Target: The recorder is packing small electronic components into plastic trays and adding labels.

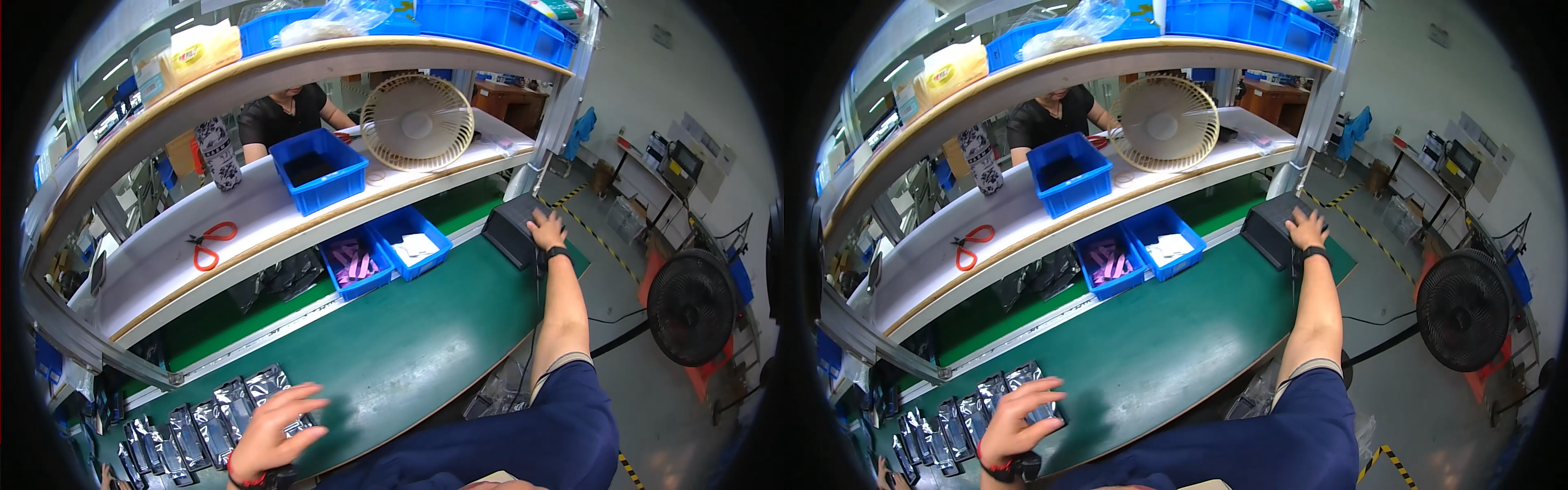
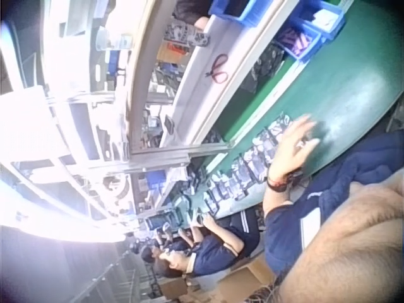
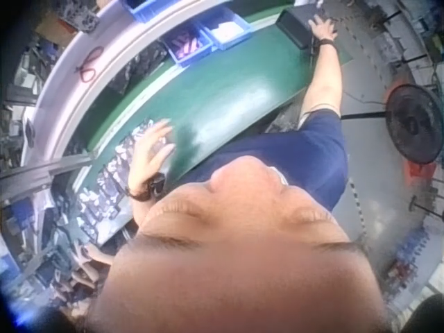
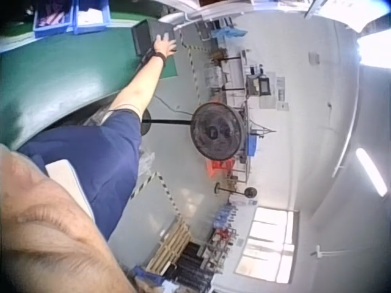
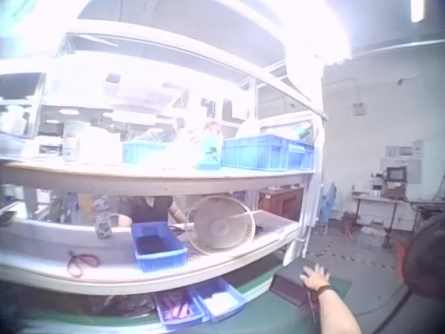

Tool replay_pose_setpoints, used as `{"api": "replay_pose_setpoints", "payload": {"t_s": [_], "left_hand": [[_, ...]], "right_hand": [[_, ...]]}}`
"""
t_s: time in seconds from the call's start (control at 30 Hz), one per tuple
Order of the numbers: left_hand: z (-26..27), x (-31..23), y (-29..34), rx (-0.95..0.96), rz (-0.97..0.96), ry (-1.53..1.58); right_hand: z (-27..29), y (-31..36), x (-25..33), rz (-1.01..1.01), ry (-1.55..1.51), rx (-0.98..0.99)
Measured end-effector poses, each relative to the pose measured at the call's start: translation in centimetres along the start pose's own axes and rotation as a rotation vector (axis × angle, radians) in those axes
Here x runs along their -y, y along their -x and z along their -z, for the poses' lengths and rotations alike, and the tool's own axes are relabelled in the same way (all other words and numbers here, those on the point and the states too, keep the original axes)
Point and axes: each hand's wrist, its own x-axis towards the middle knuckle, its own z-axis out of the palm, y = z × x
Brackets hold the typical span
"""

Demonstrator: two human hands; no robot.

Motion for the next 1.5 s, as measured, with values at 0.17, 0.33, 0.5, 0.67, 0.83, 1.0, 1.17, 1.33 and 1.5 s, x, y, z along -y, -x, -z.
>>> {"api": "replay_pose_setpoints", "payload": {"t_s": [0.17, 0.33, 0.5, 0.67, 0.83, 1.0, 1.17, 1.33, 1.5], "left_hand": [[-6.9, 0.9, -12.0, 0.288, -0.128, 0.235], [-19.2, 4.8, -26.3, 0.166, 0.150, 0.368], [-27.6, 3.7, -35.1, 0.037, 0.439, 0.512], [-29.1, 4.4, -37.2, -0.068, 0.281, 0.618], [-27.5, 4.6, -36.8, -0.001, 0.345, 0.907], [-25.2, 7.0, -35.0, 0.018, 0.335, 0.997], [-23.0, 6.2, -28.5, 0.203, 0.200, 1.067], [-16.6, 5.8, -20.8, 0.144, 0.090, 0.608], [-10.6, 5.9, -14.3, -0.084, 0.015, 0.258]], "right_hand": [[1.1, 5.5, 2.4, 0.069, -0.082, -0.016], [0.2, 11.0, 3.6, 0.155, -0.133, -0.237], [-1.2, 12.6, 3.6, 0.076, -0.240, -0.280], [-1.4, 11.9, 3.1, 0.039, -0.386, -0.140], [-1.5, 10.2, 3.3, 0.071, -0.435, -0.135], [-1.4, 7.4, 3.1, 0.128, -0.472, -0.092], [-2.1, 3.3, 4.5, 0.089, -0.395, -0.079], [-2.4, 4.5, 7.6, 0.185, -0.131, -0.539], [-0.5, 23.0, 16.1, 0.537, -1.352, 0.229]]}}
